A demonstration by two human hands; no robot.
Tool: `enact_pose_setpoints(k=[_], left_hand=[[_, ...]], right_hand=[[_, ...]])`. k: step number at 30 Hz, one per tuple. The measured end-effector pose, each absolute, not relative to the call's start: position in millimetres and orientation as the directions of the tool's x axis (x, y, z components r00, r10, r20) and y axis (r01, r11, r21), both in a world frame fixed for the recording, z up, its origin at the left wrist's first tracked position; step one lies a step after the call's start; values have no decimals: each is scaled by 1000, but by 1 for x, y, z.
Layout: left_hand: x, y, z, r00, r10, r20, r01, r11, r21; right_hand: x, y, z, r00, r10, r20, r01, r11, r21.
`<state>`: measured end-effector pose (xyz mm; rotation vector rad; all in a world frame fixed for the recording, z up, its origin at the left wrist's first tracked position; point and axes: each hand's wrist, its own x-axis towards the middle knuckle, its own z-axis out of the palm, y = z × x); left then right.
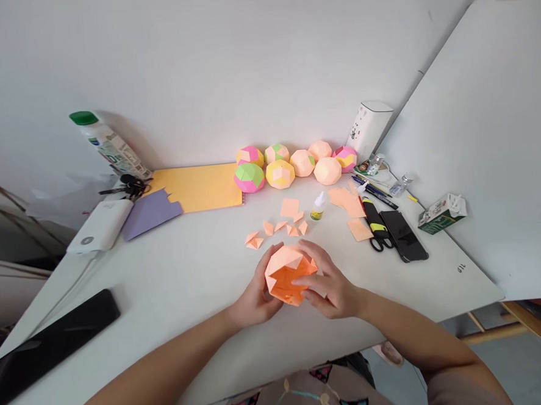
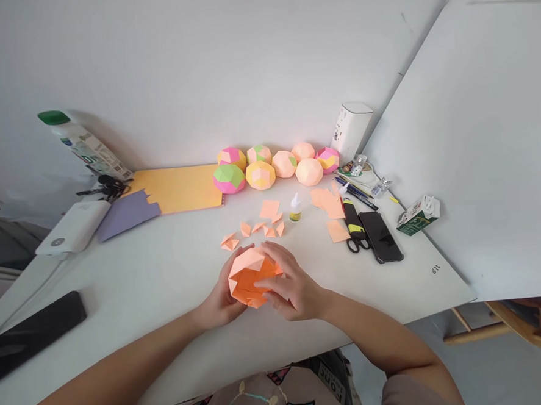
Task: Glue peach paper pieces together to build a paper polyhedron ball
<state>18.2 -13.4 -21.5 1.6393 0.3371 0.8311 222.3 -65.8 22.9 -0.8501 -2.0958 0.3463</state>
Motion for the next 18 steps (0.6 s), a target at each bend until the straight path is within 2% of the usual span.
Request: enact_pose_setpoints(k=[3, 5, 18], left_hand=[[19, -11, -21, 666, 622, 412, -153, -426, 891], [18, -10, -21, 650, 632, 422, -116, -467, 877], [18, -13, -19, 613, 704, 359, 38, -480, 876]], right_hand=[[223, -65, 21, -492, 623, 609, 452, 780, -432], [224, -66, 20, -515, 607, 606, 446, 793, -415], [218, -70, 19, -538, 609, 582, 564, 774, -289]])
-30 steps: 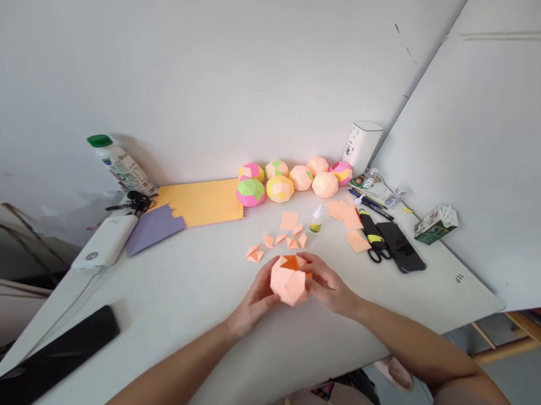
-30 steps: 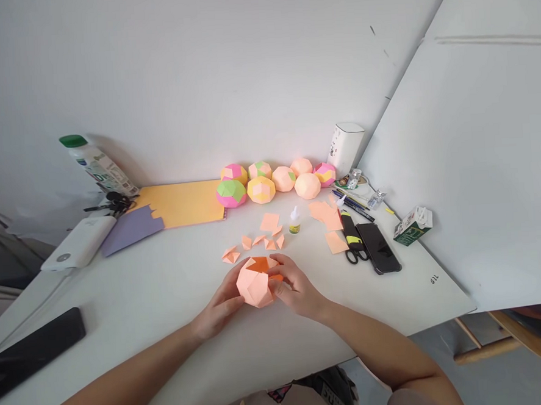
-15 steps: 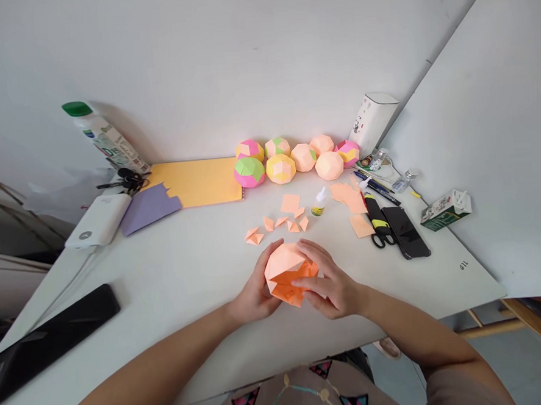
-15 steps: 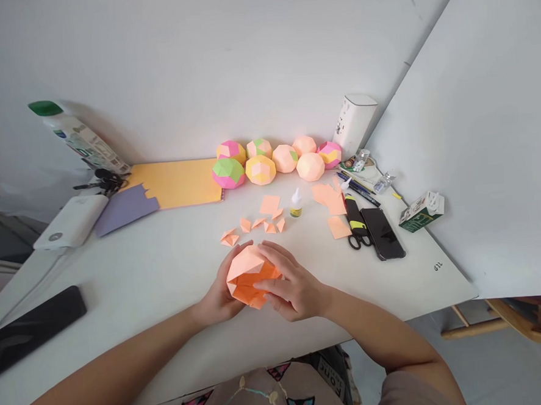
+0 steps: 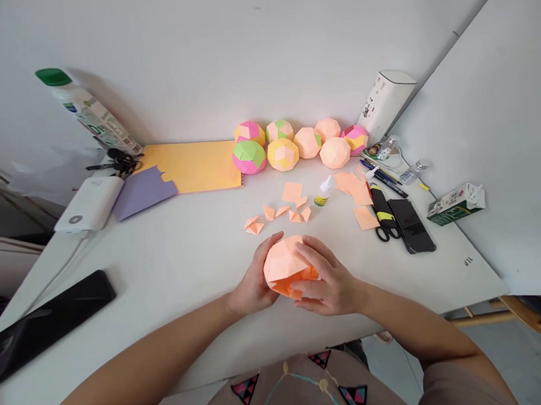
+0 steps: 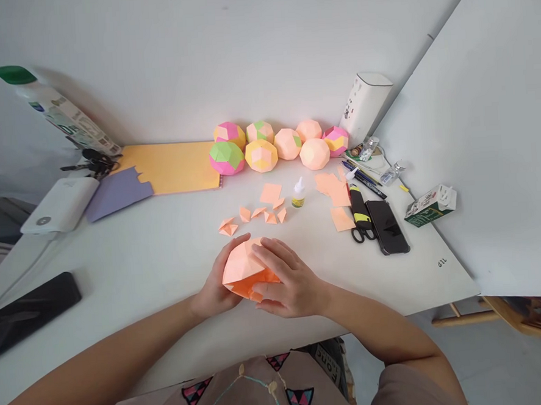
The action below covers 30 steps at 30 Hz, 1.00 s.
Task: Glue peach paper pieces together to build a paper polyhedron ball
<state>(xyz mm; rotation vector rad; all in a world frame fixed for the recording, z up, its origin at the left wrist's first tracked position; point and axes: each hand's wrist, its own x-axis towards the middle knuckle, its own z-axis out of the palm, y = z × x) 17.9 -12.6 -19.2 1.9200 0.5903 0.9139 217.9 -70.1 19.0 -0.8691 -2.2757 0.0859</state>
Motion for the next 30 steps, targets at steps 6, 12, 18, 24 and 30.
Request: enact_pose_setpoints(k=[6, 12, 18, 24, 30], left_hand=[[18, -13, -23, 595, 723, 350, 71, -481, 874], [18, -14, -23, 603, 701, 381, 90, -535, 840], [22, -13, -21, 553, 657, 512, 129, -675, 726], [18, -19, -18, 486, 454, 747, 252, -891, 378], [19, -29, -30, 498, 339, 798, 403, -906, 133]], right_hand=[[218, -69, 22, -549, 596, 587, 589, 774, -235], [217, -69, 17, -518, 616, 594, 608, 753, -251], [216, -67, 16, -444, 647, 620, 632, 717, -295], [217, -64, 16, -418, 673, 610, 658, 687, -308], [216, -65, 16, -467, 647, 603, 668, 705, -238]])
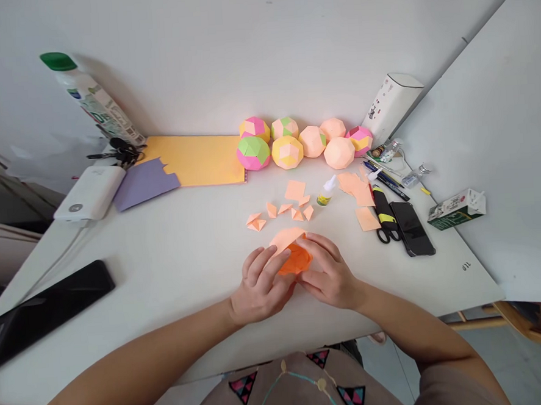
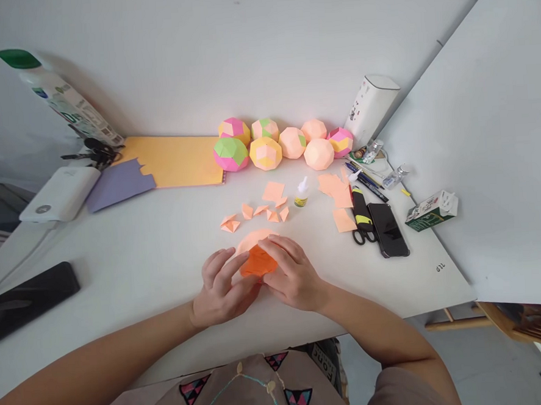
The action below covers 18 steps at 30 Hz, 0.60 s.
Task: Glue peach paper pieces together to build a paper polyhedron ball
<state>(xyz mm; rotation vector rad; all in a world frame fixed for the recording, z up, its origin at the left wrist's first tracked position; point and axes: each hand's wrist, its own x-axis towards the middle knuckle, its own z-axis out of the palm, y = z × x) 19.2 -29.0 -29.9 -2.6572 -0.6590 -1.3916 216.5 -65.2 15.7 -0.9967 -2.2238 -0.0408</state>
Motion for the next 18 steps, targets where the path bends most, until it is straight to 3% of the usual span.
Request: enact_pose_setpoints(k=[8, 14, 18], left_hand=[[14, -28, -46, 613, 412, 674, 372, -903, 214], [17, -24, -37, 604, 350, 716, 348, -924, 158], [17, -23, -37, 606, 363, 708, 296, -929, 223]], right_hand=[[220, -65, 11, -509, 703, 497, 705, 671, -228], [218, -63, 11, -525, 726, 444, 753, 639, -154], [221, -62, 10, -558, 745, 364, 739, 646, -190]])
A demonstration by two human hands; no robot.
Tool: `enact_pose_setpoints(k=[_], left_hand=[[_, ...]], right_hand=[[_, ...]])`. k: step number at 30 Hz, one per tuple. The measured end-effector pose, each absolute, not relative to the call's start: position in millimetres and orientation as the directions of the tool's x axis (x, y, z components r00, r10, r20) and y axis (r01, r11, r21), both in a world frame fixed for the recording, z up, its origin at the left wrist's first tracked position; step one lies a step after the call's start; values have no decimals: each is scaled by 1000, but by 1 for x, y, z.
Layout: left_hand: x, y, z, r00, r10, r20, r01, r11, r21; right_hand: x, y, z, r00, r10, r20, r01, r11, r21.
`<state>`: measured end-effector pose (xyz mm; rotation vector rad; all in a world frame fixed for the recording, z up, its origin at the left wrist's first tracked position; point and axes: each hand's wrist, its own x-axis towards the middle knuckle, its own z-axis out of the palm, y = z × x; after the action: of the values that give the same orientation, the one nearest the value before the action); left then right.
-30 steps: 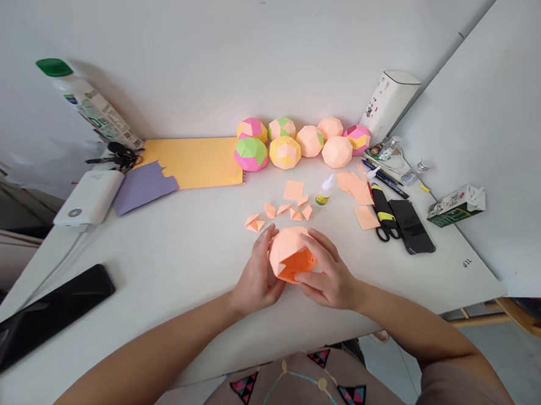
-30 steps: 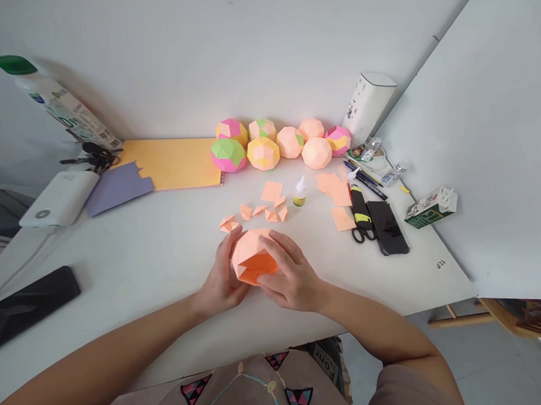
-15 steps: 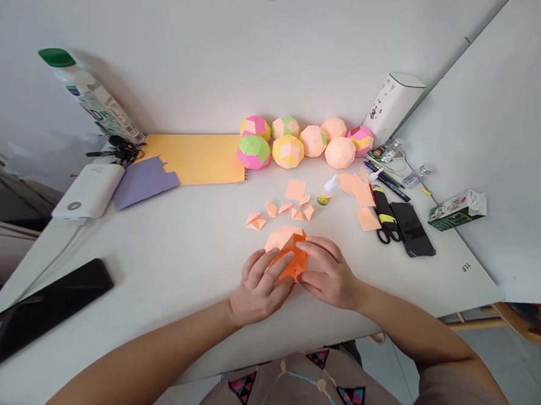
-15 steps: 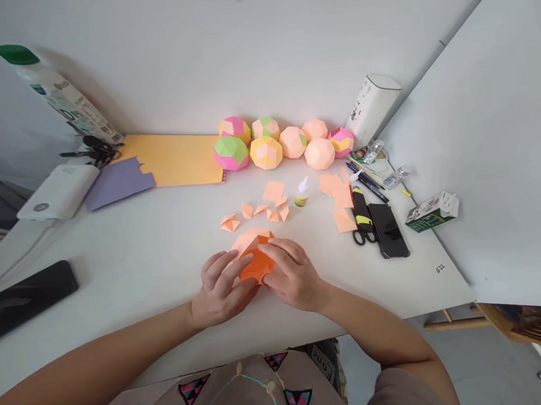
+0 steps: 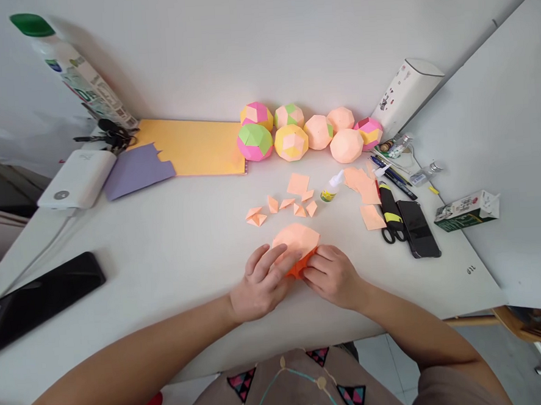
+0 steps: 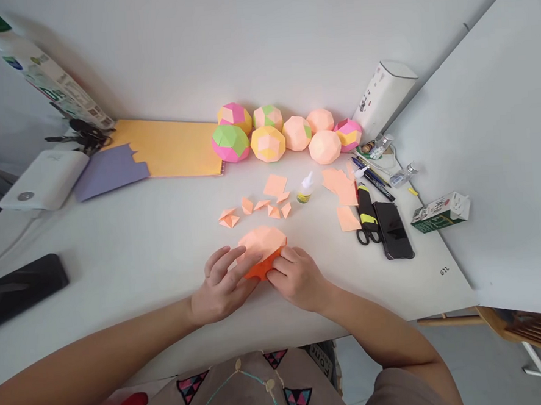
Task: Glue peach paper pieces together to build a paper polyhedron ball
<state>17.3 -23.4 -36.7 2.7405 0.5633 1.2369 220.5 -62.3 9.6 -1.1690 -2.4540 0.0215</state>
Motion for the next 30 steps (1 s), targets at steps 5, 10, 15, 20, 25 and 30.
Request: enact_pose_setpoints(k=[5, 10, 15, 20, 25, 30], left_hand=[[16, -23, -41, 626, 413, 661, 298, -911, 286], [16, -22, -37, 628, 361, 689, 311, -928, 203], [20, -22, -33, 617, 298, 728, 384, -922, 53], [22, -24, -31, 606, 288, 741, 404, -914, 25], [22, -24, -27, 614, 286, 736, 414, -910, 8], [23, -24, -23, 627, 232, 744, 372, -928, -24]], right_hand=[[222, -64, 7, -554, 739, 383, 754, 641, -146], [220, -66, 6, -561, 735, 380, 779, 624, -57], [217, -69, 2, -515, 811, 277, 824, 558, -102], [217, -70, -2, -484, 862, 149, 842, 505, -188], [219, -67, 4, -405, 914, 35, 824, 381, -420], [218, -66, 14, -400, 913, -79, 753, 278, -596]])
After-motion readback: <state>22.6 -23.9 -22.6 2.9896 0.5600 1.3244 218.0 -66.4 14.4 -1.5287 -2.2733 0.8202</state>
